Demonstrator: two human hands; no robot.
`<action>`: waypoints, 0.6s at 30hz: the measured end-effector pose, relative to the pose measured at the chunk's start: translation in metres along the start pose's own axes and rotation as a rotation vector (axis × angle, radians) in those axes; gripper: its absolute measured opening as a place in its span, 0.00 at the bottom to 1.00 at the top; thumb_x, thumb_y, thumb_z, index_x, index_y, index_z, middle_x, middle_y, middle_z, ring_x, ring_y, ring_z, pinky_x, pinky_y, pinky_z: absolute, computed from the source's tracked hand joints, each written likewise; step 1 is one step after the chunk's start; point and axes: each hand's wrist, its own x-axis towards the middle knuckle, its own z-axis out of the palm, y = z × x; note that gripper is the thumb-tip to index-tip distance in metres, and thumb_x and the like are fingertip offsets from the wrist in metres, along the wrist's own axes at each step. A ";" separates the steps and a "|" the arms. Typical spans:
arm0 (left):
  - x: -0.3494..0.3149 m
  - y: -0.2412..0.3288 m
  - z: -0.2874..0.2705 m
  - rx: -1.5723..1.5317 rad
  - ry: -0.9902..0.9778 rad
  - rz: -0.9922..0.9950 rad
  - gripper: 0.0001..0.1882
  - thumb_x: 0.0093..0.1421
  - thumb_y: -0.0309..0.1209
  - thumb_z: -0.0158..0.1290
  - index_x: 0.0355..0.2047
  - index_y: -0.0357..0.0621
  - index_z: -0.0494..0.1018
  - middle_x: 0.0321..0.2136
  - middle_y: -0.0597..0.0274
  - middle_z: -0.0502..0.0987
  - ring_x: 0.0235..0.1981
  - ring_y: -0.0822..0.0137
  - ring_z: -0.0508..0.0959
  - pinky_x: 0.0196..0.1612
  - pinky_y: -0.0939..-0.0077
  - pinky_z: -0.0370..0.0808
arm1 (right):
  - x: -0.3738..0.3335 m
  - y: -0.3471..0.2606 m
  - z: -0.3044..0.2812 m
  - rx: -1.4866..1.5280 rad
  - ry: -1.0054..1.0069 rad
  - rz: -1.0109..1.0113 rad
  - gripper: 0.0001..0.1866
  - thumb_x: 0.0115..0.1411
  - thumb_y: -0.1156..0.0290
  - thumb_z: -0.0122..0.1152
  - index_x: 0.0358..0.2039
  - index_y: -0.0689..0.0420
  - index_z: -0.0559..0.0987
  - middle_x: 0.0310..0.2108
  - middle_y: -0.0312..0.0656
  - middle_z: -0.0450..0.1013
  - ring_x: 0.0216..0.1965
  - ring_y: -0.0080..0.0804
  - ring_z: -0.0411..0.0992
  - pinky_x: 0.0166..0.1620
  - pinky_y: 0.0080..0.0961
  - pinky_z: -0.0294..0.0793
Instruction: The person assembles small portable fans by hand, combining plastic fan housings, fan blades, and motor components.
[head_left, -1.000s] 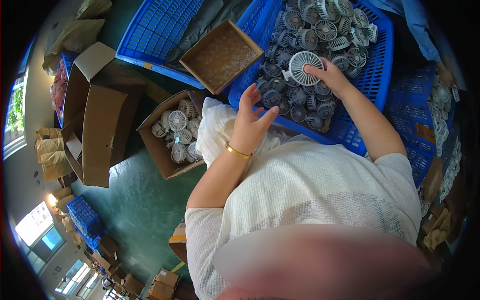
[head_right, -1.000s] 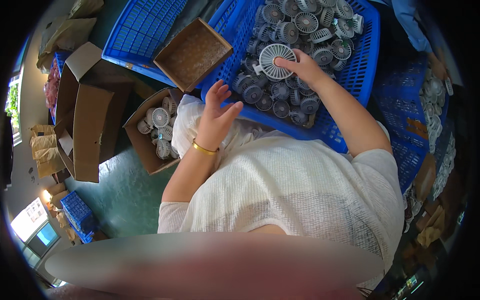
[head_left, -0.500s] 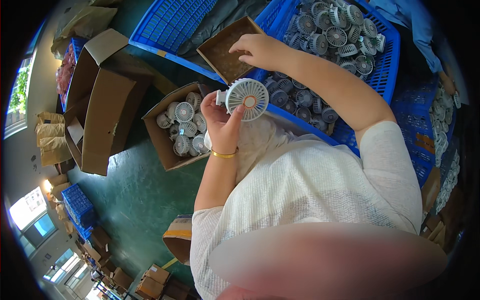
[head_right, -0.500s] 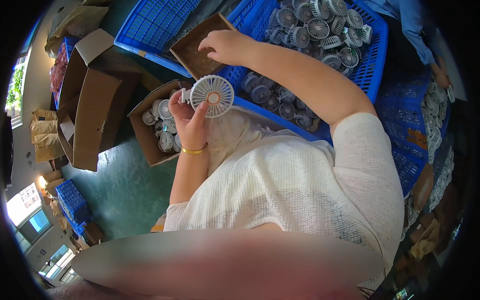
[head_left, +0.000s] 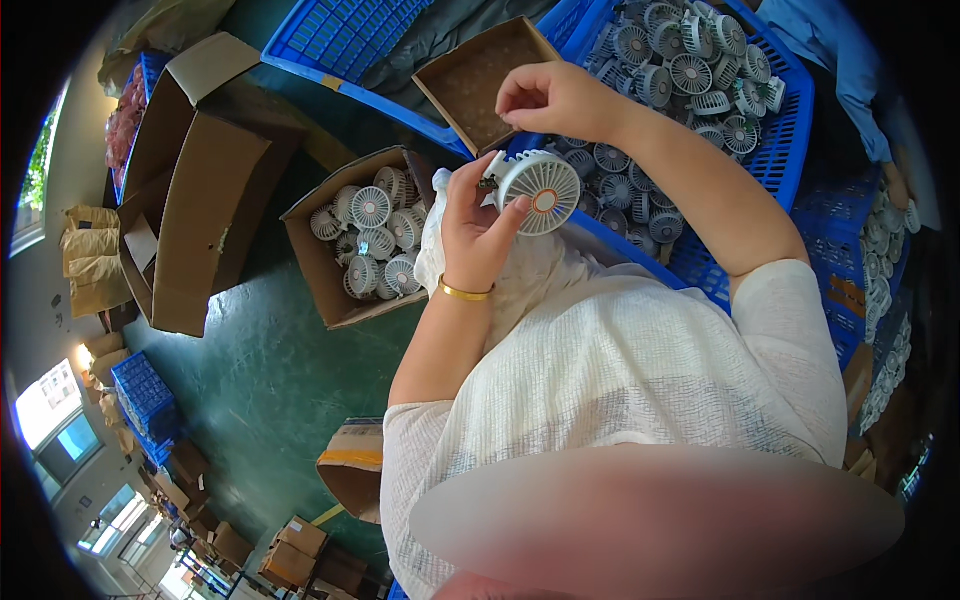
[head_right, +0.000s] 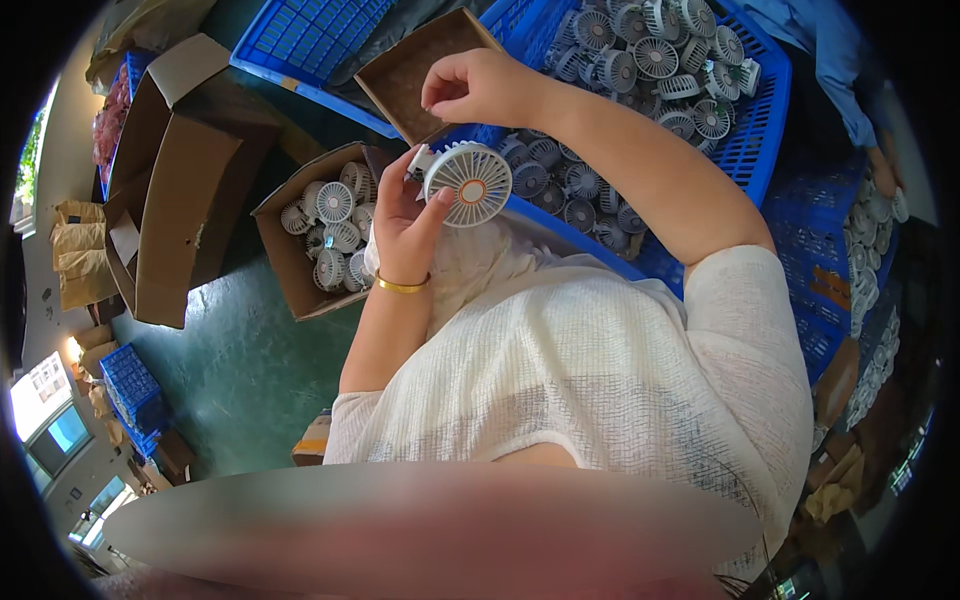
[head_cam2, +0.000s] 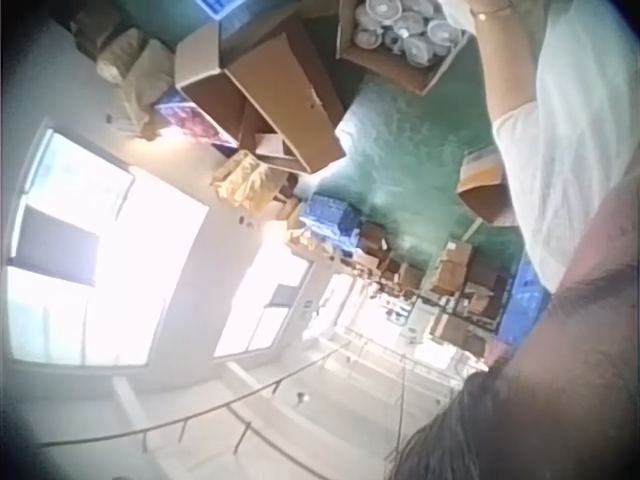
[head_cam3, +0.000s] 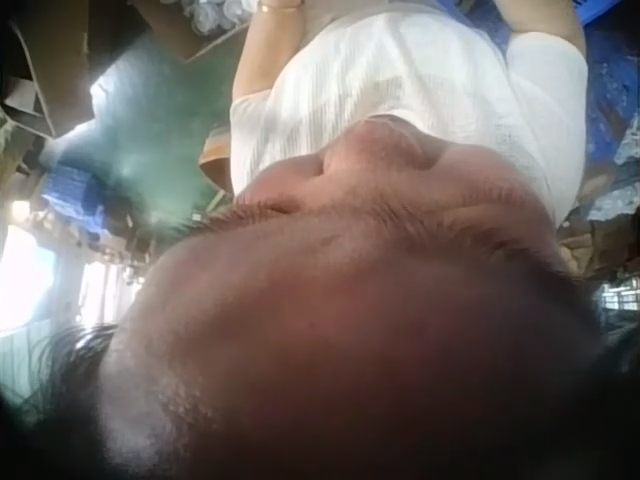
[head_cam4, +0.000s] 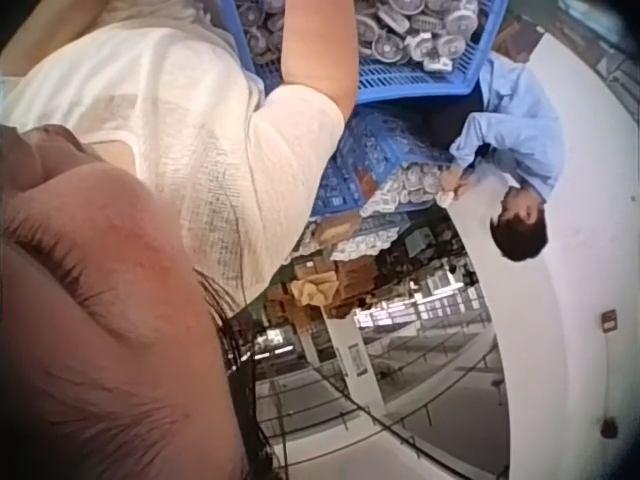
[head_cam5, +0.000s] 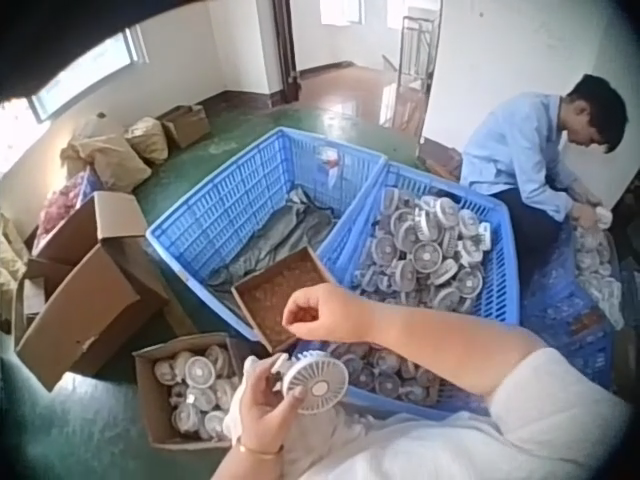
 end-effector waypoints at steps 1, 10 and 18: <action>0.000 0.000 0.000 -0.001 -0.015 0.005 0.28 0.50 0.18 0.58 0.52 0.38 0.63 0.46 0.62 0.65 0.45 0.69 0.70 0.48 0.76 0.70 | -0.010 -0.004 0.002 0.093 -0.008 0.007 0.07 0.52 0.75 0.58 0.33 0.59 0.77 0.29 0.35 0.73 0.32 0.20 0.71 0.39 0.17 0.71; -0.001 0.001 0.002 0.056 -0.117 0.070 0.27 0.50 0.19 0.59 0.51 0.37 0.63 0.46 0.60 0.67 0.45 0.70 0.70 0.47 0.77 0.71 | -0.042 -0.016 0.008 -0.034 -0.014 -0.152 0.08 0.52 0.74 0.60 0.34 0.59 0.80 0.32 0.39 0.75 0.35 0.26 0.73 0.40 0.20 0.70; -0.002 0.000 0.001 0.056 -0.107 0.041 0.28 0.48 0.20 0.60 0.50 0.36 0.65 0.50 0.58 0.66 0.46 0.69 0.70 0.46 0.77 0.74 | -0.045 -0.017 0.009 -0.042 -0.034 -0.163 0.08 0.53 0.76 0.59 0.34 0.59 0.80 0.31 0.39 0.74 0.35 0.26 0.73 0.39 0.19 0.70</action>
